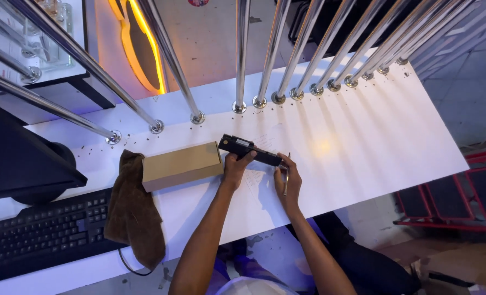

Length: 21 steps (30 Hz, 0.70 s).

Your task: A person retrieves a boxed laptop battery from a storage shelf, brings it to a workstation, opens the box to inspect the battery, and records information on paper.

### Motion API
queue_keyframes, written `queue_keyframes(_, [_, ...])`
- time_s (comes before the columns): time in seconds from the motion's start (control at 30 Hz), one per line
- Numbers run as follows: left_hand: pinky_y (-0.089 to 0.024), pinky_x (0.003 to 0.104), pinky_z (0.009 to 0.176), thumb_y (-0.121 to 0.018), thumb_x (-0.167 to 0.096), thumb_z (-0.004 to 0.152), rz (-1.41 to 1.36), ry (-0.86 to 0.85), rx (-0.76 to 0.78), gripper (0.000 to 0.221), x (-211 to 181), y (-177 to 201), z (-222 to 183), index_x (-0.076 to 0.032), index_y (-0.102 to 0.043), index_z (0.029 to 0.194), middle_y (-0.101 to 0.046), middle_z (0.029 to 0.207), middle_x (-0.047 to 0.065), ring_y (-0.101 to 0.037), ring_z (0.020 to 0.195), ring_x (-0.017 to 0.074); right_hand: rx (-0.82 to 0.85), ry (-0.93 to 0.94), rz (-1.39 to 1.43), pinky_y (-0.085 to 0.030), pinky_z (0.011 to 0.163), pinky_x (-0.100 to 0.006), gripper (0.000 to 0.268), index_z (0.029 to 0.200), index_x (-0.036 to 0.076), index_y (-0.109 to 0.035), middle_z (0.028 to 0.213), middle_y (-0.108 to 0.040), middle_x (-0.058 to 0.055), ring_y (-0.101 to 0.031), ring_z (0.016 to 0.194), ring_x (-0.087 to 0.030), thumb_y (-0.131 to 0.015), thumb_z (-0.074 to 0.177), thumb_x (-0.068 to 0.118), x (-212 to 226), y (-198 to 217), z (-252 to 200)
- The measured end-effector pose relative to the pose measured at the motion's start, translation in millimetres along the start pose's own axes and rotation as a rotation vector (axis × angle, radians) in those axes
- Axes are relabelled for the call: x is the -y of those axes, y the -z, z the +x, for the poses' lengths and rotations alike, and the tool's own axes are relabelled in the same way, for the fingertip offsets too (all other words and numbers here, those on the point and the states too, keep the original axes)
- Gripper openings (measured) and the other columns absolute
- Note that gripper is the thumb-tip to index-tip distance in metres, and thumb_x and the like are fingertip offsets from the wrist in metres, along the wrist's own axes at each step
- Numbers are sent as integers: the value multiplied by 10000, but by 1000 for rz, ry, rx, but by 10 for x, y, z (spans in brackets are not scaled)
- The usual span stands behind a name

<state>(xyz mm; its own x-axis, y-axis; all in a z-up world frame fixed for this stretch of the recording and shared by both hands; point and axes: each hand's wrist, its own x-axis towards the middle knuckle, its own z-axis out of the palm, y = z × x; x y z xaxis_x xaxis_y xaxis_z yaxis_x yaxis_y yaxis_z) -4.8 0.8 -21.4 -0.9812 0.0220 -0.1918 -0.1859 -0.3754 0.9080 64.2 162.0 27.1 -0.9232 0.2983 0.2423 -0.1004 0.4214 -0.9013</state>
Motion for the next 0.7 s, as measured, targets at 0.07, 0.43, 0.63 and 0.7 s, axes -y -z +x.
queue_keyframes(0.07, [-544, 468, 1037, -868, -266, 901, 15, -2, -24, 452, -30, -4, -47, -19, -718, 1247, -731, 1188, 147, -666, 1168, 236, 9, 47, -23, -595, 859, -360, 415, 1344, 111, -609, 1285, -705, -107, -696, 1091, -301, -633, 944, 2, -85, -16, -27])
queue_keyframes(0.43, [-518, 463, 1055, -861, -292, 903, 53, 5, -35, 510, -100, -55, -43, 15, -701, 1277, -717, 1219, 182, -633, 1206, 255, 17, 43, 3, -621, 813, -342, 316, 1285, 84, -612, 1273, -714, -102, -729, 1037, -270, -667, 974, 70, -104, -9, -15])
queue_keyframes(0.63, [-534, 469, 1055, -851, -287, 917, 37, 16, -16, 504, -6, -12, -16, -9, -690, 1306, -718, 1232, 180, -647, 1215, 276, -3, 30, 38, -624, 794, -330, 289, 1275, 61, -602, 1280, -708, -111, -735, 1019, -256, -655, 992, 69, -2, 15, -27])
queue_keyframes(0.7, [-532, 463, 1054, -855, -285, 914, 39, 12, -21, 507, 16, -9, -11, 0, -691, 1299, -718, 1231, 182, -644, 1213, 268, -3, 28, 35, -625, 795, -339, 282, 1268, 57, -603, 1279, -707, -118, -735, 1026, -267, -655, 991, 63, 14, 14, -31])
